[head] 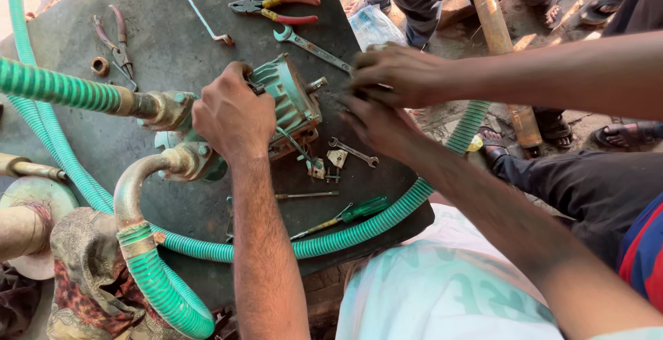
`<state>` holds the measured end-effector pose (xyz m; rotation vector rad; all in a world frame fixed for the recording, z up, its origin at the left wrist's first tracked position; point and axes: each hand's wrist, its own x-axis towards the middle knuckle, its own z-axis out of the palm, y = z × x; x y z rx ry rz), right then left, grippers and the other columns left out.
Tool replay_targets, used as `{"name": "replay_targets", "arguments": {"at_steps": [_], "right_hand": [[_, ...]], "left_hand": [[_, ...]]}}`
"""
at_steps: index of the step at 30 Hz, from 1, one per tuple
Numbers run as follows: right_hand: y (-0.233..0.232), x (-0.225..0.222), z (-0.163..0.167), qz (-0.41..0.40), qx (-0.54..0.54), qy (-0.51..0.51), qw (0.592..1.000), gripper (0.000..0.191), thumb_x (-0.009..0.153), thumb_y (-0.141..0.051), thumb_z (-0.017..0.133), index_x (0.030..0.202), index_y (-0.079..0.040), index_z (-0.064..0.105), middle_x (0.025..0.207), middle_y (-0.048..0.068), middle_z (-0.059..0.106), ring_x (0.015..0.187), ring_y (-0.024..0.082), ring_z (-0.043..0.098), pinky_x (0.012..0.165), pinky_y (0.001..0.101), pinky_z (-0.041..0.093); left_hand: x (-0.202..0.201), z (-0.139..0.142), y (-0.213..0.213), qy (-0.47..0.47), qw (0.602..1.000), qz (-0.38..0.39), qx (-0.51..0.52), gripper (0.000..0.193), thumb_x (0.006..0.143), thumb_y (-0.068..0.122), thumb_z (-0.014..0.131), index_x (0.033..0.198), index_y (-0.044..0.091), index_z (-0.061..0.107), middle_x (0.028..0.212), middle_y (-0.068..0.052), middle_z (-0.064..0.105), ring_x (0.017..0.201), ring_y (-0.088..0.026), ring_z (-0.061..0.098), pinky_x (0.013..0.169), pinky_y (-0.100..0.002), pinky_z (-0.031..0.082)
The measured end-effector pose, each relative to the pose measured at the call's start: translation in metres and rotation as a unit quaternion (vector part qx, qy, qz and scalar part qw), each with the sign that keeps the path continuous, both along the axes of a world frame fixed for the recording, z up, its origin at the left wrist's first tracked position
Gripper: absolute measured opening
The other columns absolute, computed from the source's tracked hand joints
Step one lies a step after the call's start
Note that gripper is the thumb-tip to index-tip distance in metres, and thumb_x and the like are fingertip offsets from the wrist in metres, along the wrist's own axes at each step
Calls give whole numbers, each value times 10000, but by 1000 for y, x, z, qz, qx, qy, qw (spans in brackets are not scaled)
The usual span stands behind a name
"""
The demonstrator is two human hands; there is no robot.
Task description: The person uses a wrench to loosen and remove bolts from a small electric motor mounted on a workbench. They then detach the motor housing and set it aside, exposing the internal components.
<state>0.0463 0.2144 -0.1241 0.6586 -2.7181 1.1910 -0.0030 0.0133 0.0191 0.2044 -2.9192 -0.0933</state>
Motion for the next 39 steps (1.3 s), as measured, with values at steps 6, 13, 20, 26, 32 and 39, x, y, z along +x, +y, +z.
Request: {"name": "replay_targets", "arguments": {"at_steps": [6, 13, 20, 26, 32, 39], "right_hand": [[-15, -53, -10, 26, 17, 51, 998, 201, 821, -6, 721, 1020, 21, 713, 1159, 200, 611, 1018, 375, 665, 820, 457, 552], [-26, -56, -4, 19, 169, 44, 984, 64, 872, -14, 676, 855, 4, 735, 1248, 161, 611, 901, 293, 704, 774, 445, 573], [-29, -51, 2, 9, 157, 29, 987, 211, 803, -104, 737, 1002, -32, 743, 1136, 150, 601, 904, 309, 670, 766, 446, 559], [-30, -50, -3, -5, 183, 7, 983, 225, 822, -160, 751, 1012, -40, 743, 1160, 118, 612, 940, 263, 669, 805, 416, 556], [-27, -46, -11, 4, 147, 24, 989, 266, 902, -149, 737, 1163, -100, 745, 1130, 119, 614, 898, 253, 661, 787, 424, 549], [-20, -39, -13, 14, 34, 41, 998, 342, 912, -81, 709, 1249, -75, 655, 1246, 119, 600, 1055, 267, 660, 914, 392, 555]], "left_hand": [[-3, 6, 2, -8, 1000, 6, 12, 329, 718, 79, 773, 1038, 146, 798, 899, -92, 794, 782, -265, 759, 732, -432, 575], [-2, 7, 2, -16, 1000, 6, 12, 337, 711, 78, 774, 1039, 151, 802, 911, -93, 795, 811, -273, 761, 763, -440, 569], [-2, 8, 2, -15, 1000, 4, 11, 312, 720, 96, 787, 1026, 156, 801, 909, -97, 791, 814, -281, 758, 758, -442, 566], [-2, 3, 1, -14, 1000, 1, 9, 318, 709, 102, 793, 1023, 152, 799, 888, -88, 791, 809, -278, 754, 743, -441, 562], [-3, 2, 0, -15, 1000, 5, 7, 320, 721, 78, 786, 1032, 151, 801, 879, -87, 793, 767, -256, 760, 716, -432, 574], [-3, 2, -1, -7, 1000, 6, 15, 311, 720, 71, 780, 1020, 148, 804, 891, -94, 794, 784, -265, 759, 728, -435, 576]]}}
